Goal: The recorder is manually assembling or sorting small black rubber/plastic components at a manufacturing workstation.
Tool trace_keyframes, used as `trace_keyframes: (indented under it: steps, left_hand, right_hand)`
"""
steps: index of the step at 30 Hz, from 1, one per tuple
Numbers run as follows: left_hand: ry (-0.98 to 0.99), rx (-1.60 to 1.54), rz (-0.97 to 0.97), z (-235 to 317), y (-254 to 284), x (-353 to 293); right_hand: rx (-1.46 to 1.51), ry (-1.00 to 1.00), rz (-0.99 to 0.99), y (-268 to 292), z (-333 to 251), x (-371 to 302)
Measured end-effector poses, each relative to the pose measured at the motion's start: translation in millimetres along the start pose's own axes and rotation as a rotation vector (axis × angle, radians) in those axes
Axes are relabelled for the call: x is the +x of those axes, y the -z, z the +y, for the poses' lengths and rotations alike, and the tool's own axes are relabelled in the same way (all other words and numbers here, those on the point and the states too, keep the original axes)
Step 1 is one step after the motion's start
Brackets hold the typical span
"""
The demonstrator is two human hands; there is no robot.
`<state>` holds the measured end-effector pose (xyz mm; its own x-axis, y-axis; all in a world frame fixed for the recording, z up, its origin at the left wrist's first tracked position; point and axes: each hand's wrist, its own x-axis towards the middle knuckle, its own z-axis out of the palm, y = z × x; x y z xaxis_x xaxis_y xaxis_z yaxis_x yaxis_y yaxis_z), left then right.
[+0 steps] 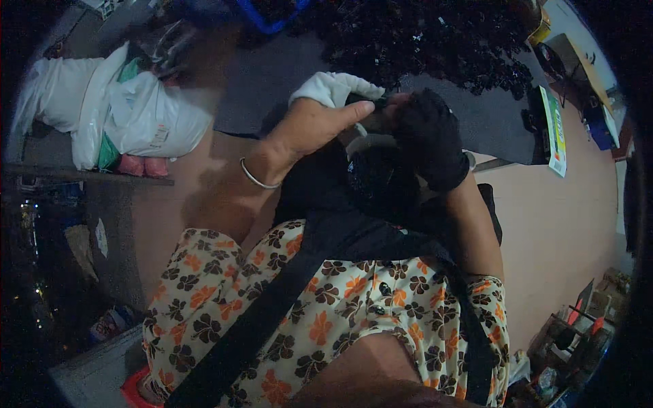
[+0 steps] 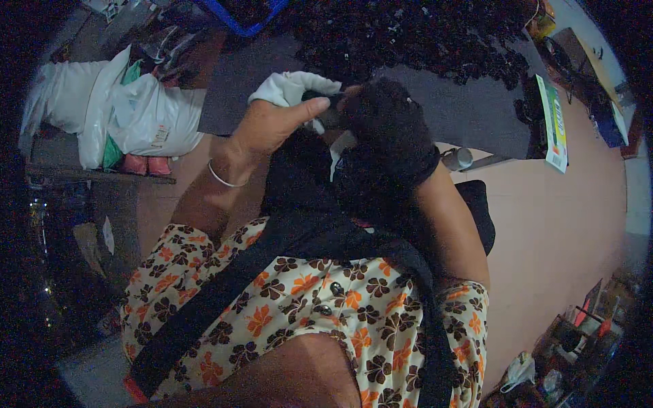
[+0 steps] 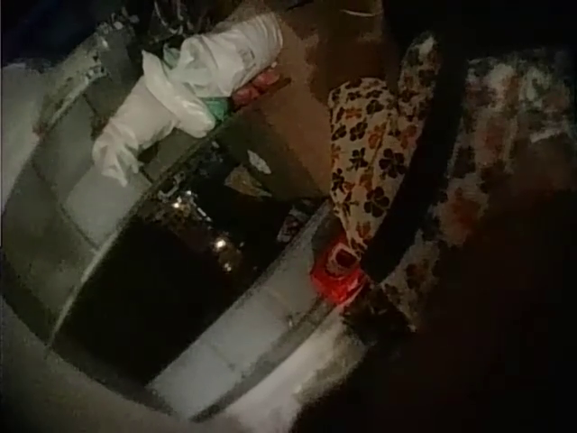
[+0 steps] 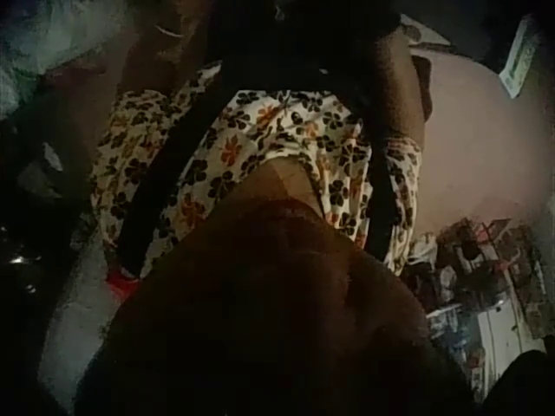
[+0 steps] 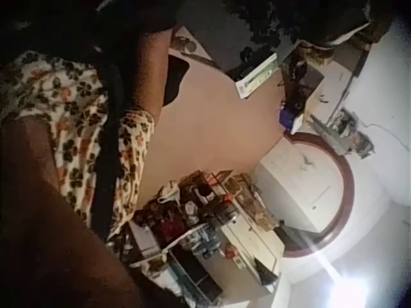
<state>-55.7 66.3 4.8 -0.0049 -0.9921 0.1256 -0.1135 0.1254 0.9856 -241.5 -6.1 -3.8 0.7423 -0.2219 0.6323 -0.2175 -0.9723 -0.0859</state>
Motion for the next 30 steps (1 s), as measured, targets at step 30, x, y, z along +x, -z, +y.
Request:
trace_keyframes:
  steps: [30]
  left_hand:
    - [0.112, 1.35, 0.456, -50.9, 82.4, 121.5]
  right_hand:
    - [-0.22, -0.32, -0.073, -37.2, 71.9, 10.9]
